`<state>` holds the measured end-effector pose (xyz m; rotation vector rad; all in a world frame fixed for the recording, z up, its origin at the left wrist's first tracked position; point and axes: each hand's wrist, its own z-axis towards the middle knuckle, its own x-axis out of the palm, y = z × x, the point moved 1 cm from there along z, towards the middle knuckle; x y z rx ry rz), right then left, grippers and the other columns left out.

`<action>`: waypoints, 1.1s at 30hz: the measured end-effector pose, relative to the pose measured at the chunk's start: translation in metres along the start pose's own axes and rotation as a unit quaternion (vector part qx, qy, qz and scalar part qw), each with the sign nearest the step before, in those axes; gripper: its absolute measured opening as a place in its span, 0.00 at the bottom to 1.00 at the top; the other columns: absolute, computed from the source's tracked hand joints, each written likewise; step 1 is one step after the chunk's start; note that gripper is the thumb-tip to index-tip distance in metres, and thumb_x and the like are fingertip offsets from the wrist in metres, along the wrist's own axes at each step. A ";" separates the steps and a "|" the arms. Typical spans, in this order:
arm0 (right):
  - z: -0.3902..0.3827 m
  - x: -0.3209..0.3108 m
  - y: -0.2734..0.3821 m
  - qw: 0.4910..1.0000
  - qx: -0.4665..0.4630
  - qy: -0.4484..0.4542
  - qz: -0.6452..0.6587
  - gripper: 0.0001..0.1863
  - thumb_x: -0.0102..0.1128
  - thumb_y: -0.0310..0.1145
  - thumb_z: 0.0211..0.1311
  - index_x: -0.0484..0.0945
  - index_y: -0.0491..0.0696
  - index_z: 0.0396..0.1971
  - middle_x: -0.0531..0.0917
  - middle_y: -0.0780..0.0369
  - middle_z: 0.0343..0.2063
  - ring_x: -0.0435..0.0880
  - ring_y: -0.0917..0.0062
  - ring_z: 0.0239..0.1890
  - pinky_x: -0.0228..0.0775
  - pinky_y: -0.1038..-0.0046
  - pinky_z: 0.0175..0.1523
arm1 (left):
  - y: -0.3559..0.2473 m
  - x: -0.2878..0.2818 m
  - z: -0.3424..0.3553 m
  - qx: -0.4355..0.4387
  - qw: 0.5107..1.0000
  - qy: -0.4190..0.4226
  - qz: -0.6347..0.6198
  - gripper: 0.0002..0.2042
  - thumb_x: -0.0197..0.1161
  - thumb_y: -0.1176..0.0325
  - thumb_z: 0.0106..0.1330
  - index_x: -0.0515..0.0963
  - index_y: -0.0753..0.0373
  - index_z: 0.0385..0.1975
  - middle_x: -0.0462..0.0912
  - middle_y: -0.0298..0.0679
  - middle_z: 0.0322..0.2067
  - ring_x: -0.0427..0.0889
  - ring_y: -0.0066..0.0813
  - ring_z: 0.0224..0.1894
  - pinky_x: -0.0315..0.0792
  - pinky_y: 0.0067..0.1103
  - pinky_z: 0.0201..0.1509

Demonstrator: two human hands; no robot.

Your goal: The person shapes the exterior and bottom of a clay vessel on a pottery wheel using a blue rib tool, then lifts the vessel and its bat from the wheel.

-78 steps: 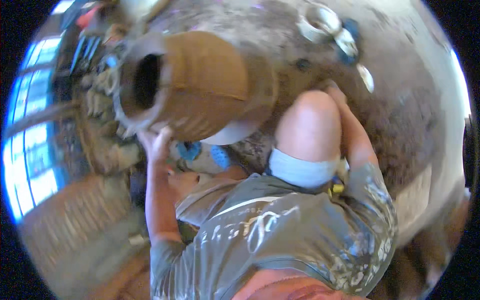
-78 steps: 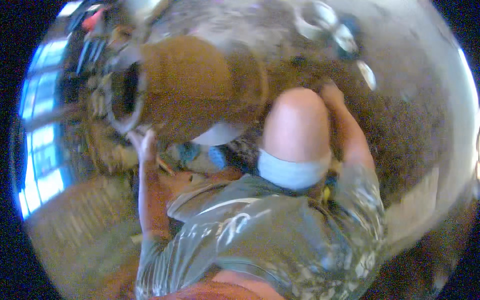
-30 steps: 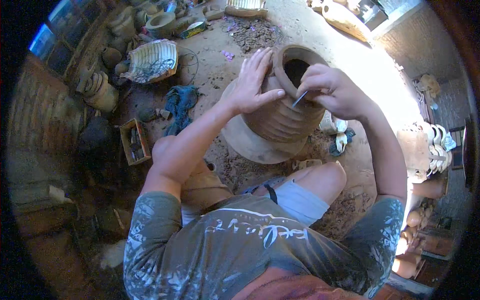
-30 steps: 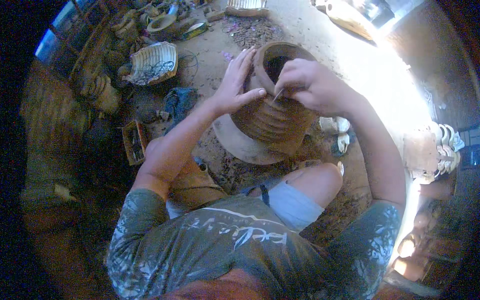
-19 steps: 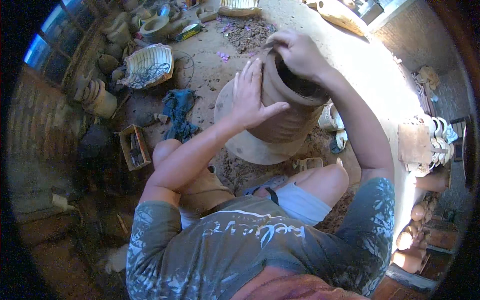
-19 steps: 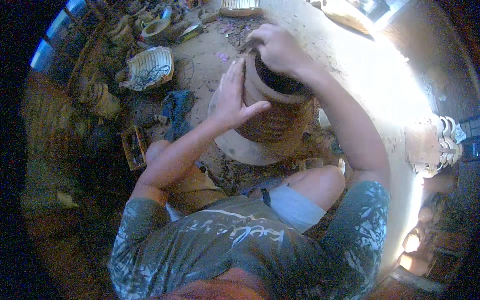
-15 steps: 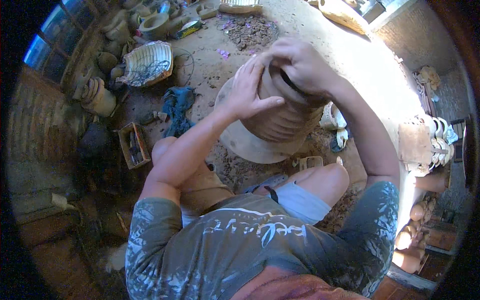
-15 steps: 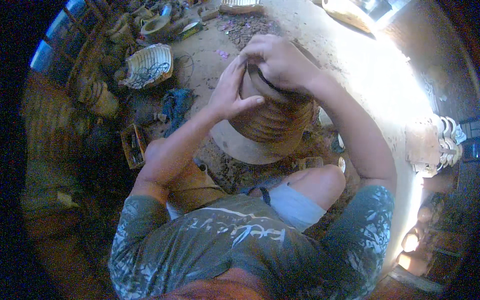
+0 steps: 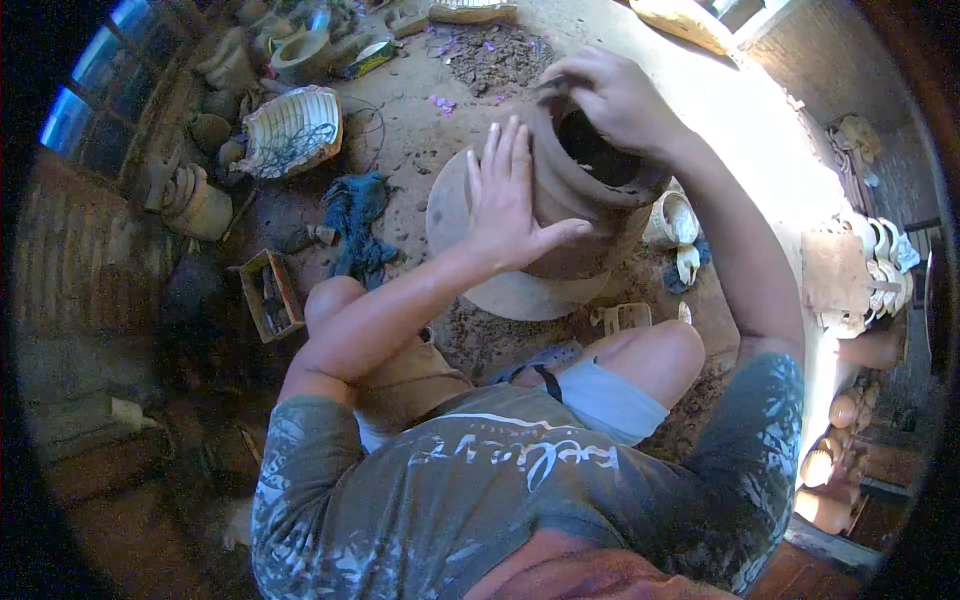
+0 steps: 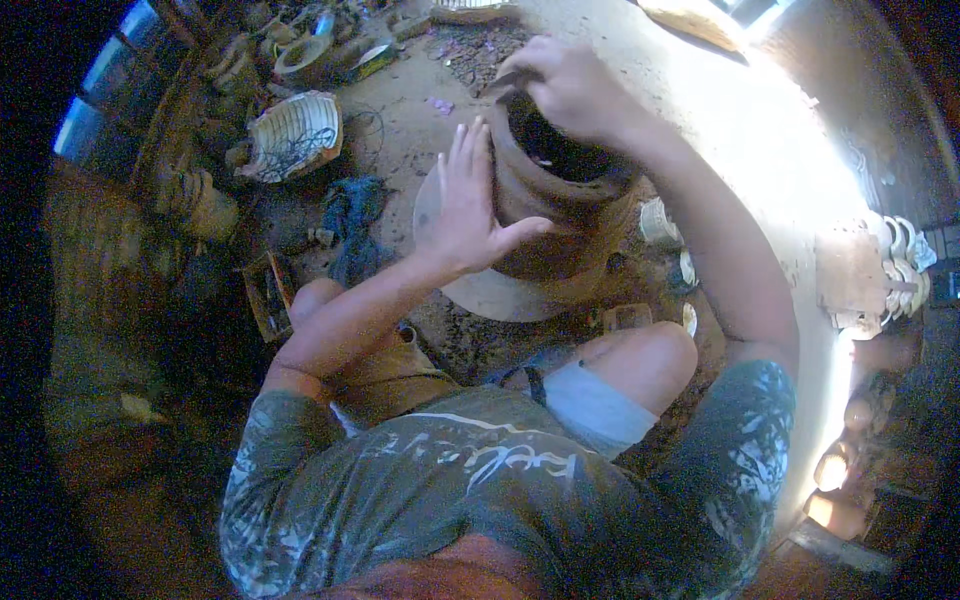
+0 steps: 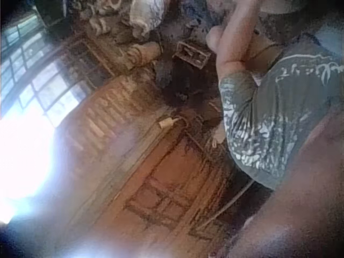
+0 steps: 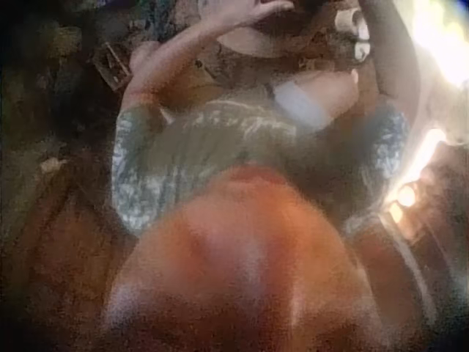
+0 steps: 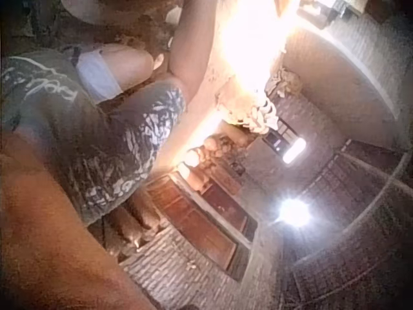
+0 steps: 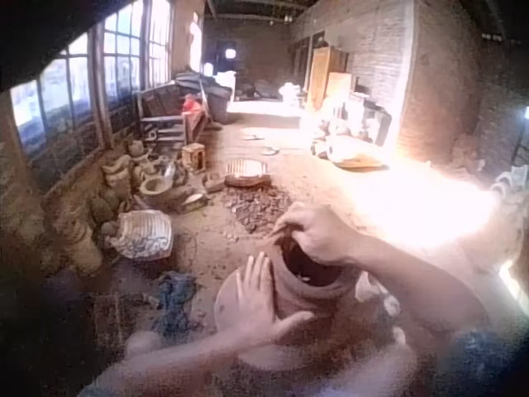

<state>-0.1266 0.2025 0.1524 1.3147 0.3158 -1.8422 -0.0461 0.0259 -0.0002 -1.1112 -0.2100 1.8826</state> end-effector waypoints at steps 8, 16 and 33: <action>-0.026 -0.007 0.046 0.989 -0.080 0.114 0.047 0.14 0.62 0.19 0.58 0.86 0.47 0.44 0.85 0.57 0.43 0.83 0.59 0.50 0.76 0.62 0.57 | 0.058 -0.007 0.038 0.127 0.983 0.050 -0.120 0.61 0.69 0.27 0.56 0.53 0.67 0.80 0.56 0.60 0.78 0.51 0.64 0.81 0.49 0.51 0.82; -0.048 -0.043 0.054 0.983 -0.012 0.131 0.129 0.21 0.54 0.13 0.48 0.87 0.46 0.41 0.85 0.59 0.40 0.83 0.64 0.50 0.75 0.65 0.60 | 0.052 -0.022 0.027 0.067 0.987 0.020 -0.144 0.62 0.68 0.28 0.59 0.50 0.72 0.79 0.53 0.63 0.78 0.48 0.64 0.82 0.46 0.49 0.83; -0.058 -0.042 0.057 0.970 -0.077 0.214 0.087 0.20 0.64 0.15 0.48 0.87 0.48 0.42 0.84 0.59 0.38 0.83 0.60 0.50 0.76 0.62 0.57 | 0.056 -0.020 0.033 0.113 0.983 0.075 -0.126 0.61 0.70 0.31 0.58 0.52 0.72 0.79 0.55 0.62 0.78 0.50 0.61 0.82 0.45 0.49 0.84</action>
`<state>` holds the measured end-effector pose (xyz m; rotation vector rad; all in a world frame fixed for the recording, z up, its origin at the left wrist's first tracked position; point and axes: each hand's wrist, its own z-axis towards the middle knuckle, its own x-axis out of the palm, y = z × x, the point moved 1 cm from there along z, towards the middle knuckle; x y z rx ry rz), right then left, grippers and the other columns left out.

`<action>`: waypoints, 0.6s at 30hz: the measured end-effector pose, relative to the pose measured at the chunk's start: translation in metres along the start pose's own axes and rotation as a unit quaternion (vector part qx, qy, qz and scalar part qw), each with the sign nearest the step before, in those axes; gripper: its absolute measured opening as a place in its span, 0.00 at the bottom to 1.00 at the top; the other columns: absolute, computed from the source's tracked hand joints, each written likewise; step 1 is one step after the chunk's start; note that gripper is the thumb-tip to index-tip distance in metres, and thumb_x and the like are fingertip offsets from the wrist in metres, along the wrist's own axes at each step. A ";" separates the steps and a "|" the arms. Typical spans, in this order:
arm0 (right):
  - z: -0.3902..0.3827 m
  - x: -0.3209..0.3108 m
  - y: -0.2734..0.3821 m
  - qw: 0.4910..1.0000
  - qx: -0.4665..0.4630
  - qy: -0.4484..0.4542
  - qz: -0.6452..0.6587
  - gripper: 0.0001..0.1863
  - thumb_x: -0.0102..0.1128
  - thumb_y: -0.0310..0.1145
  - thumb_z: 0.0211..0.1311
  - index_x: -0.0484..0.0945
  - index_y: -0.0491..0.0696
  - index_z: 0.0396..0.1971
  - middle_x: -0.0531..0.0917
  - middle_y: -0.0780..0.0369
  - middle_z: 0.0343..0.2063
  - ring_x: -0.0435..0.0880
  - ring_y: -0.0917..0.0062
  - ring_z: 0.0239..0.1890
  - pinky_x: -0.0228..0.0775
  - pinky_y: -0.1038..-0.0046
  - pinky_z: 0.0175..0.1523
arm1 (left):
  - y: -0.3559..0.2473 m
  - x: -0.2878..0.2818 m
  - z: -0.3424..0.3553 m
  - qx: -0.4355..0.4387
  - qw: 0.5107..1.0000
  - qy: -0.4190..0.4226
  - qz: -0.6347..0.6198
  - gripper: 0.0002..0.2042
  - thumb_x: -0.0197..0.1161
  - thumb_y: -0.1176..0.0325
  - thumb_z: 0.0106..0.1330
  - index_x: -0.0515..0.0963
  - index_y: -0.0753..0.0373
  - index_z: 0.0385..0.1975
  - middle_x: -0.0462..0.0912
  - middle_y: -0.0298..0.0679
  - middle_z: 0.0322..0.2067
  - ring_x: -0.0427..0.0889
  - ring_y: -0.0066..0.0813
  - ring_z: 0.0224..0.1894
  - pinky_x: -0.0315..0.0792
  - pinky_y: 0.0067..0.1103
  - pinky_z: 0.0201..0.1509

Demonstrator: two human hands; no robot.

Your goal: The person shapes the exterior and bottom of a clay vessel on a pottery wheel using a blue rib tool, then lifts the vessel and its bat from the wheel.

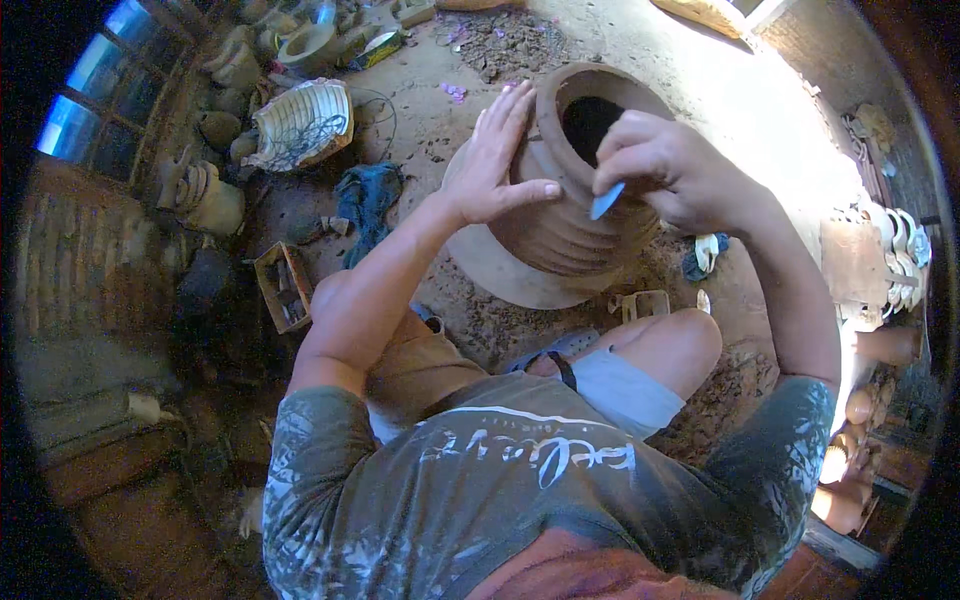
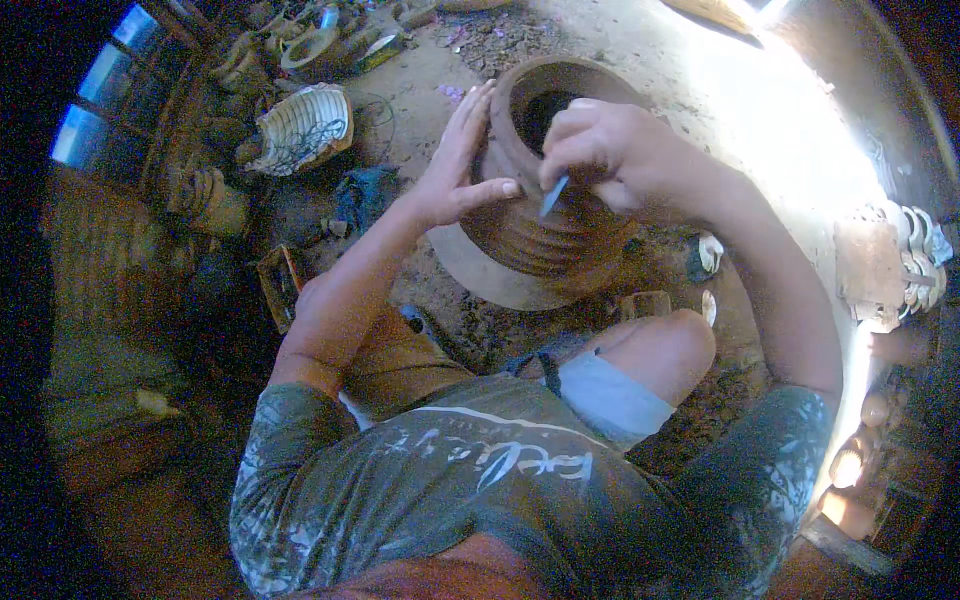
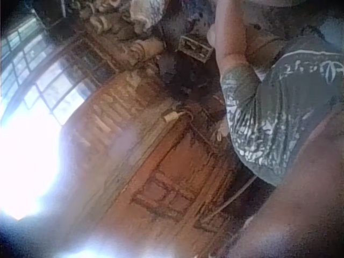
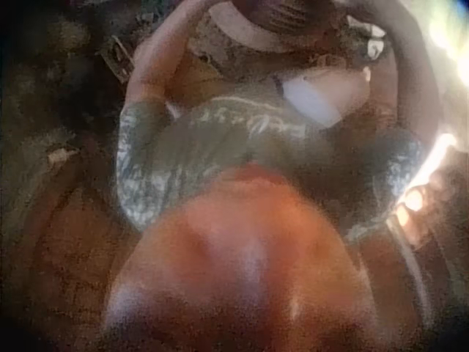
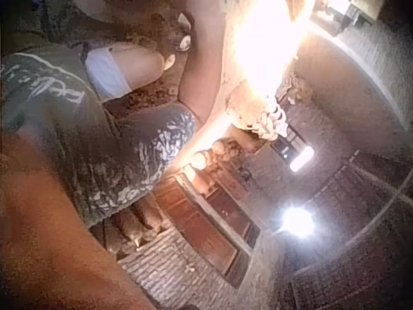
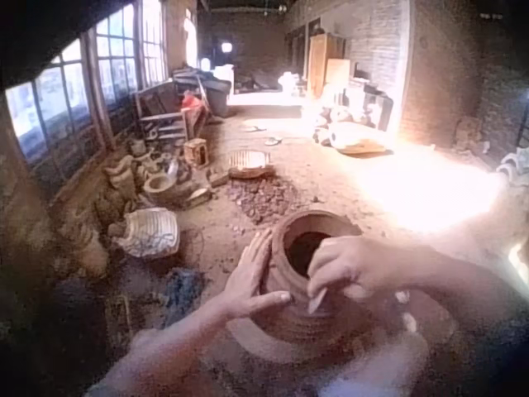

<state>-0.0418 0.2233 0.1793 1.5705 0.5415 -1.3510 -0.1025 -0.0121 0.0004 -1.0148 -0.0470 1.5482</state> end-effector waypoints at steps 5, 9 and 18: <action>0.023 0.006 -0.039 0.976 0.057 -0.207 -0.032 0.12 0.60 0.21 0.62 0.86 0.45 0.44 0.86 0.56 0.40 0.84 0.59 0.47 0.77 0.62 0.57 | -0.041 0.021 -0.025 -0.073 0.993 -0.065 0.072 0.66 0.66 0.25 0.58 0.42 0.73 0.80 0.44 0.63 0.80 0.39 0.67 0.83 0.36 0.62 0.81; 0.068 0.019 -0.069 0.957 0.058 -0.241 -0.151 0.12 0.60 0.23 0.63 0.86 0.44 0.45 0.85 0.53 0.42 0.84 0.56 0.48 0.77 0.60 0.57 | -0.067 0.033 -0.030 -0.116 0.981 -0.050 0.146 0.67 0.67 0.24 0.56 0.43 0.73 0.80 0.45 0.63 0.80 0.41 0.67 0.83 0.37 0.63 0.80; 0.051 0.031 -0.018 0.988 -0.068 -0.127 -0.051 0.14 0.63 0.19 0.54 0.85 0.46 0.41 0.85 0.56 0.43 0.82 0.56 0.51 0.76 0.59 0.58 | 0.002 0.002 -0.008 0.044 0.998 -0.003 0.041 0.62 0.70 0.30 0.57 0.52 0.73 0.79 0.57 0.62 0.77 0.54 0.63 0.80 0.50 0.47 0.83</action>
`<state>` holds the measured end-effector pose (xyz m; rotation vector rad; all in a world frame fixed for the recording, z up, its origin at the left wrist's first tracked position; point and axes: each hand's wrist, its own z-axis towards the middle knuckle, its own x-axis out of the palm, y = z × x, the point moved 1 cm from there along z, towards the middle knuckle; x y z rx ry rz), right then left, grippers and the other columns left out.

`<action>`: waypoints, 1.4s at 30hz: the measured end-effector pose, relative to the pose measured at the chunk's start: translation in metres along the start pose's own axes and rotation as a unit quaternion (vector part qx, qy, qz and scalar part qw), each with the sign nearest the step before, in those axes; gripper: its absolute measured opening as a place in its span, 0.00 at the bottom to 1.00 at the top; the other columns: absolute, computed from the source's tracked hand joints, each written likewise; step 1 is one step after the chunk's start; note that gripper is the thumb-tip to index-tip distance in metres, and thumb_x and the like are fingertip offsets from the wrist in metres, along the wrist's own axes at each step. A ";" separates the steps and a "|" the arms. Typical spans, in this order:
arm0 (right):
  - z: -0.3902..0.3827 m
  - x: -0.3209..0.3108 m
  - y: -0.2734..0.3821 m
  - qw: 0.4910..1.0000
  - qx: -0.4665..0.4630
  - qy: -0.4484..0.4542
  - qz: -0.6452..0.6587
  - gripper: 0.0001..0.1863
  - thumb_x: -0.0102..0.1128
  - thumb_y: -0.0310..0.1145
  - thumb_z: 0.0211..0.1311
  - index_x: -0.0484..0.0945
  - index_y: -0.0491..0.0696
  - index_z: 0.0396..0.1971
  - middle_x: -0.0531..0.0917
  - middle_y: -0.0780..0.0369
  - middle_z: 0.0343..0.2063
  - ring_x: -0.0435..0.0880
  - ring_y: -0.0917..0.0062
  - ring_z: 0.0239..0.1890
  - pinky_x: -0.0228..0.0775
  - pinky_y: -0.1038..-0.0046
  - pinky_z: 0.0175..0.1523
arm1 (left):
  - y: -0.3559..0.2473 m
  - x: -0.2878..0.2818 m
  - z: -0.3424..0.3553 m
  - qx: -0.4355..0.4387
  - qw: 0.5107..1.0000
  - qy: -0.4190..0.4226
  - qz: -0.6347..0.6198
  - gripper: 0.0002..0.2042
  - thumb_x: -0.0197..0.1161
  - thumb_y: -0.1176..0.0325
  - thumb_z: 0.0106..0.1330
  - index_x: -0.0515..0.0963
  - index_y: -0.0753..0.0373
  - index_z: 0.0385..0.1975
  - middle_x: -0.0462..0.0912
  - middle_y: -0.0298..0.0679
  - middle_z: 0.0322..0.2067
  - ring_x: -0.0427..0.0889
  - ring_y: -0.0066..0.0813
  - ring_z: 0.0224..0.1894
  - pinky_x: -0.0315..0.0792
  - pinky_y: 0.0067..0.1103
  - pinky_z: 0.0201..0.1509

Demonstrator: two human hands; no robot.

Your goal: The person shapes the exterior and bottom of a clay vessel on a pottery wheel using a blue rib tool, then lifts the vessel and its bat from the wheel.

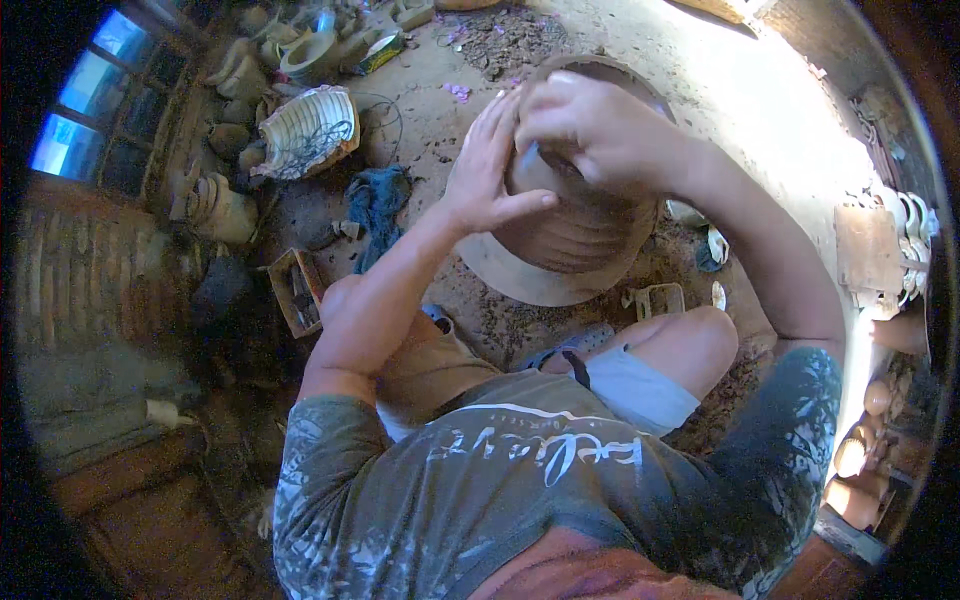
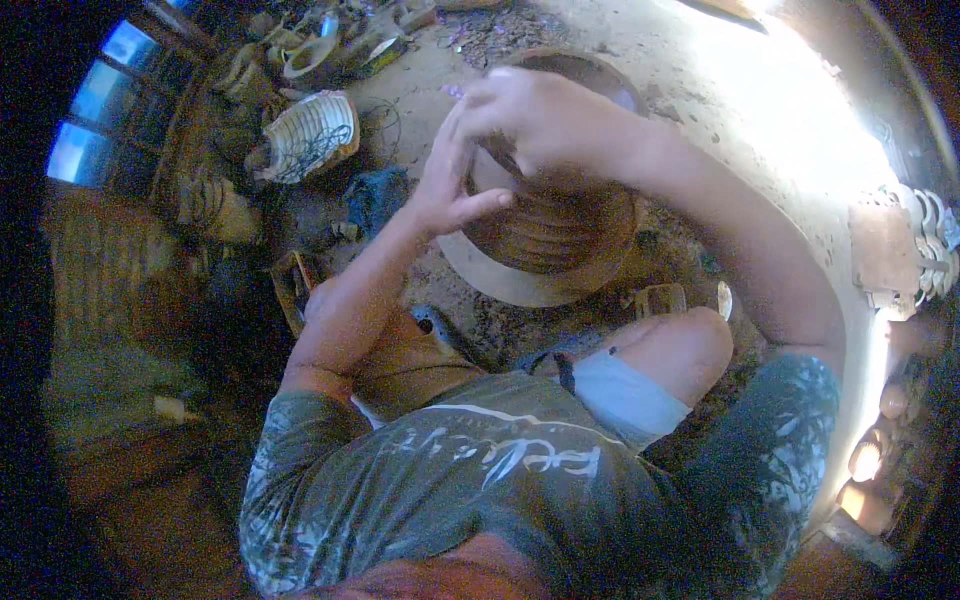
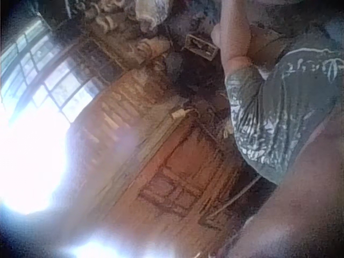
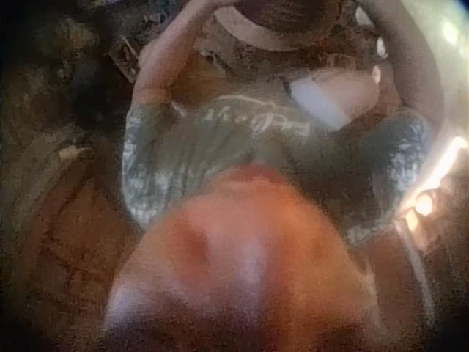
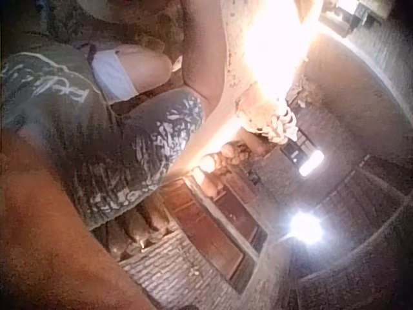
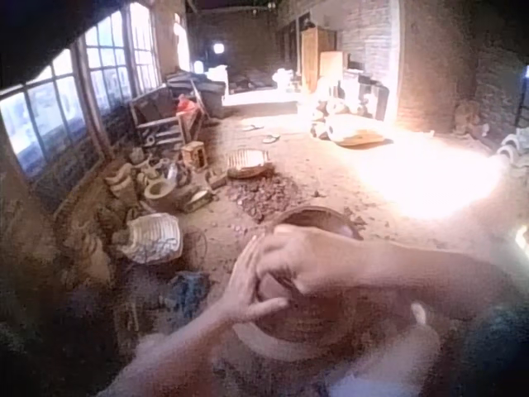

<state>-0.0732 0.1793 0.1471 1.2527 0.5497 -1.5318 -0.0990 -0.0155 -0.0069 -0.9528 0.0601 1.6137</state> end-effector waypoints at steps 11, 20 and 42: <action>-0.045 -0.040 0.013 0.984 0.153 -0.087 0.035 0.20 0.60 0.17 0.53 0.87 0.46 0.46 0.85 0.57 0.39 0.84 0.59 0.48 0.76 0.61 0.59 | -0.023 -0.003 -0.007 -0.125 0.985 -0.069 -0.099 0.59 0.67 0.33 0.62 0.48 0.75 0.79 0.50 0.63 0.79 0.45 0.64 0.83 0.42 0.48 0.84; 0.023 0.009 -0.060 0.978 0.121 -0.114 -0.128 0.15 0.59 0.23 0.61 0.86 0.44 0.46 0.85 0.51 0.40 0.84 0.54 0.48 0.77 0.58 0.57 | -0.073 0.021 -0.012 -0.144 0.985 -0.042 0.091 0.66 0.68 0.27 0.58 0.42 0.74 0.80 0.45 0.63 0.80 0.42 0.64 0.83 0.39 0.58 0.81; -0.009 0.012 -0.062 0.925 0.262 -0.248 -0.120 0.12 0.62 0.35 0.68 0.87 0.44 0.42 0.87 0.46 0.32 0.88 0.50 0.36 0.79 0.56 0.44 | -0.106 0.032 -0.017 -0.197 0.978 -0.063 -0.012 0.64 0.69 0.36 0.64 0.34 0.78 0.79 0.34 0.66 0.81 0.28 0.64 0.84 0.25 0.56 0.82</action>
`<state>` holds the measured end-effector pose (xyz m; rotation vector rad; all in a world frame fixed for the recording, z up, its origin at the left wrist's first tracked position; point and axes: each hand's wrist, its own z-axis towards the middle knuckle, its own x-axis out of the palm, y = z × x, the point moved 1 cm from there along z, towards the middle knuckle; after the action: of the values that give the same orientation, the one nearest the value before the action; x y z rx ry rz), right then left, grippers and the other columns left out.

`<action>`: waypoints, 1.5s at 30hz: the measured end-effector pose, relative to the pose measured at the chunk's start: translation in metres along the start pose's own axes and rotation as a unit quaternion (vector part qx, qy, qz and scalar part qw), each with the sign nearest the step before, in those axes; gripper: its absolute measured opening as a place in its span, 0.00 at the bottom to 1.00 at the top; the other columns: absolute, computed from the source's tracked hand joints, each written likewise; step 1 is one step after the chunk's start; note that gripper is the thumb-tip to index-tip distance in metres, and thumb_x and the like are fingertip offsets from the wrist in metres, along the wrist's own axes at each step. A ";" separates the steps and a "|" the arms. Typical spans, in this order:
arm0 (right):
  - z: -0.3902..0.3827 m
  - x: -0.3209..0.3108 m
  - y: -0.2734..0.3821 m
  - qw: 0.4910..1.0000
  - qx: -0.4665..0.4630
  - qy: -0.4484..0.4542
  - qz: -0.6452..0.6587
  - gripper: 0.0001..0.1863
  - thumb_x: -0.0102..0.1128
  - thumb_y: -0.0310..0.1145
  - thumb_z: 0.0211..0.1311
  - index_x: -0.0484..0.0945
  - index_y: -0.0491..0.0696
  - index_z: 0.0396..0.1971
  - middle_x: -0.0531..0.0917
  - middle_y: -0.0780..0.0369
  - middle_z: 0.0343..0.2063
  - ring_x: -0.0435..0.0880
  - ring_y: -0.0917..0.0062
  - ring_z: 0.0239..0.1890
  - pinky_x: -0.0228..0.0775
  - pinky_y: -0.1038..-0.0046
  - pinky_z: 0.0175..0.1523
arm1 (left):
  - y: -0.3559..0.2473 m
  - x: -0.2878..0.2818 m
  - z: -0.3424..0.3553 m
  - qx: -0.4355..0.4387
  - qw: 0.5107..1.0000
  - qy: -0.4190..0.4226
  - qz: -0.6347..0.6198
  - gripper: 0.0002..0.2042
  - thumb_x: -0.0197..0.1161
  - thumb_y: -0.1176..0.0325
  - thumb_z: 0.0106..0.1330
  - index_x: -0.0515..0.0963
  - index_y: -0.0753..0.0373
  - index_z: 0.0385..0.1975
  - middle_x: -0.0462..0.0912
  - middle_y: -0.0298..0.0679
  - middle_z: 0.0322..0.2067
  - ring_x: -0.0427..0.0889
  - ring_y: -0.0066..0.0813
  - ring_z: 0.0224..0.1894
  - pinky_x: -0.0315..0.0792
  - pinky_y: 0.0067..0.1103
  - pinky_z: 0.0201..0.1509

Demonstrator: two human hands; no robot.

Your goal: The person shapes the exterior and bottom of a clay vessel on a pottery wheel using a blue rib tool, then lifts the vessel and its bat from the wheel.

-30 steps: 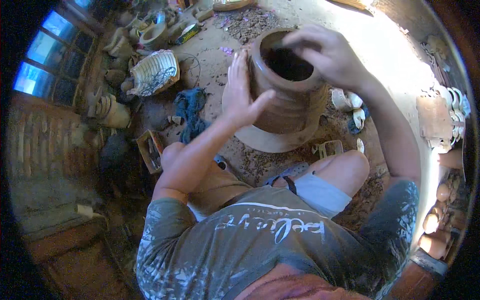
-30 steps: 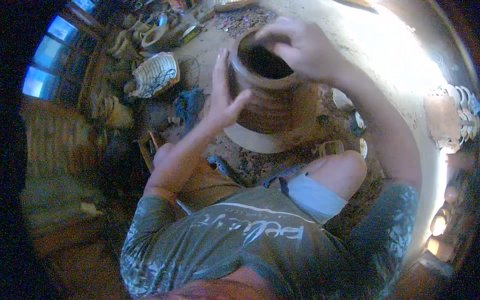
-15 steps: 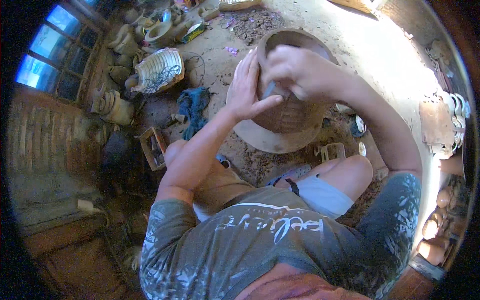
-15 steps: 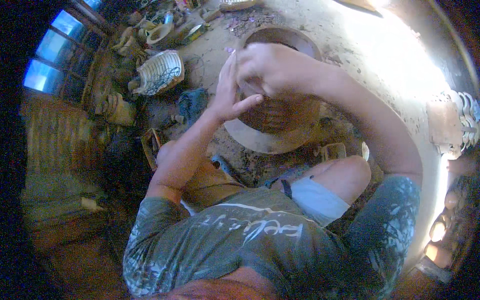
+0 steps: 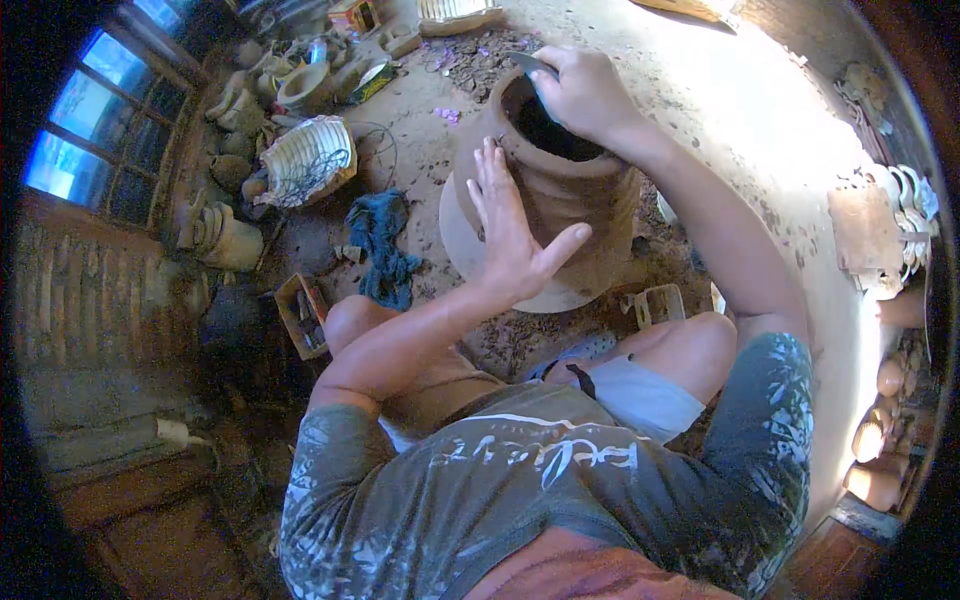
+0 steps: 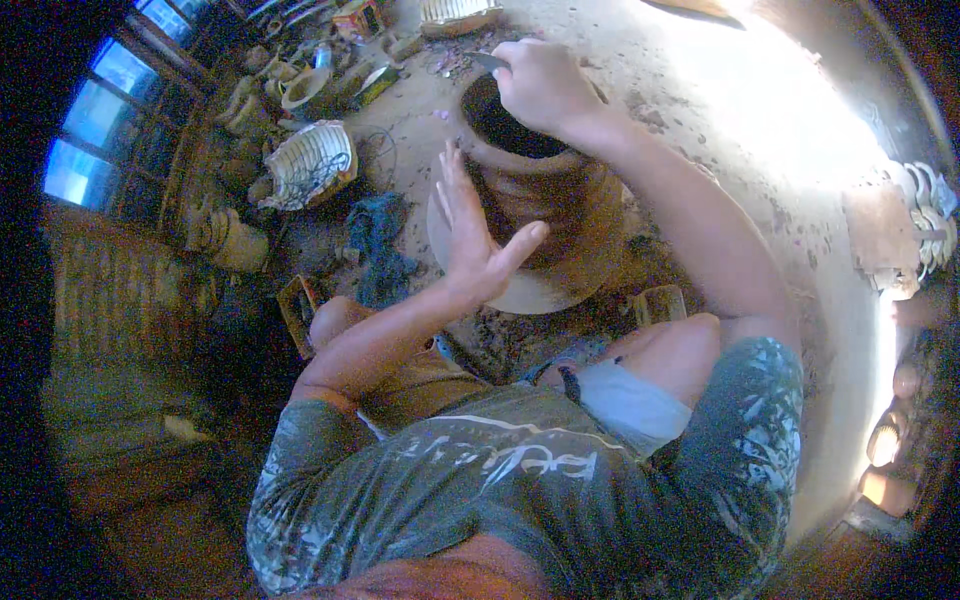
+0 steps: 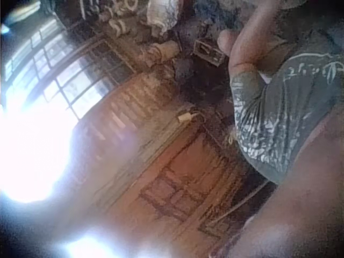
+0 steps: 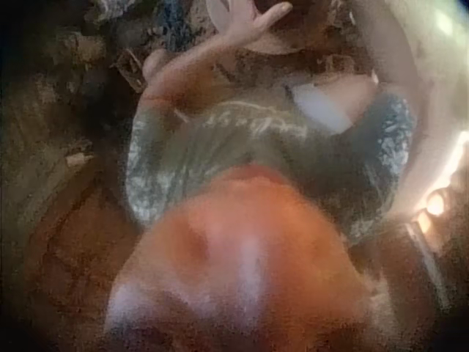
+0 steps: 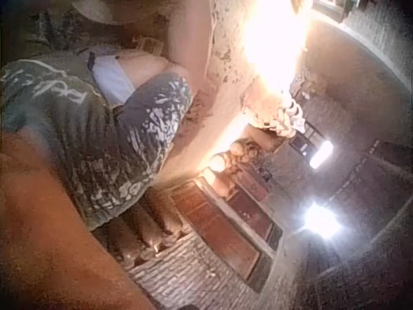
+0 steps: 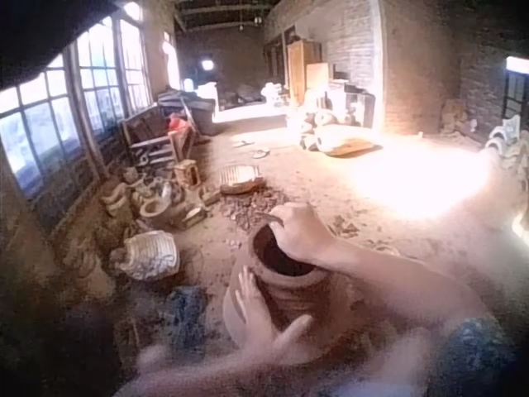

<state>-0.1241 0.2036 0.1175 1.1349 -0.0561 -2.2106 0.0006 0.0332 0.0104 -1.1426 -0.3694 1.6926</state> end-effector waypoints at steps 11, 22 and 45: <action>-0.002 0.004 0.009 0.991 -0.045 0.094 0.088 0.14 0.66 0.29 0.64 0.88 0.44 0.48 0.90 0.51 0.39 0.90 0.60 0.42 0.81 0.63 0.51 | 0.031 -0.002 0.023 0.052 0.998 -0.026 0.033 0.65 0.66 0.28 0.61 0.42 0.79 0.79 0.47 0.67 0.79 0.44 0.65 0.82 0.34 0.56 0.82; -0.001 -0.005 0.000 0.972 -0.101 0.161 0.137 0.13 0.67 0.29 0.65 0.88 0.45 0.48 0.89 0.55 0.38 0.89 0.64 0.40 0.80 0.66 0.50 | 0.071 -0.015 0.062 0.143 0.989 -0.012 -0.031 0.62 0.70 0.26 0.55 0.56 0.74 0.77 0.63 0.64 0.74 0.62 0.63 0.76 0.55 0.47 0.80; -0.012 -0.025 -0.014 0.921 -0.113 0.293 0.232 0.13 0.67 0.26 0.64 0.88 0.44 0.48 0.89 0.57 0.35 0.87 0.73 0.39 0.78 0.68 0.50 | 0.131 -0.043 0.128 0.161 0.981 0.108 -0.012 0.64 0.64 0.21 0.56 0.51 0.70 0.81 0.56 0.57 0.79 0.52 0.56 0.83 0.48 0.42 0.84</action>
<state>-0.1121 0.2320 0.1230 1.4293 0.1640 -1.3652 -0.1772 -0.0269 0.0057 -1.0601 0.0267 1.5218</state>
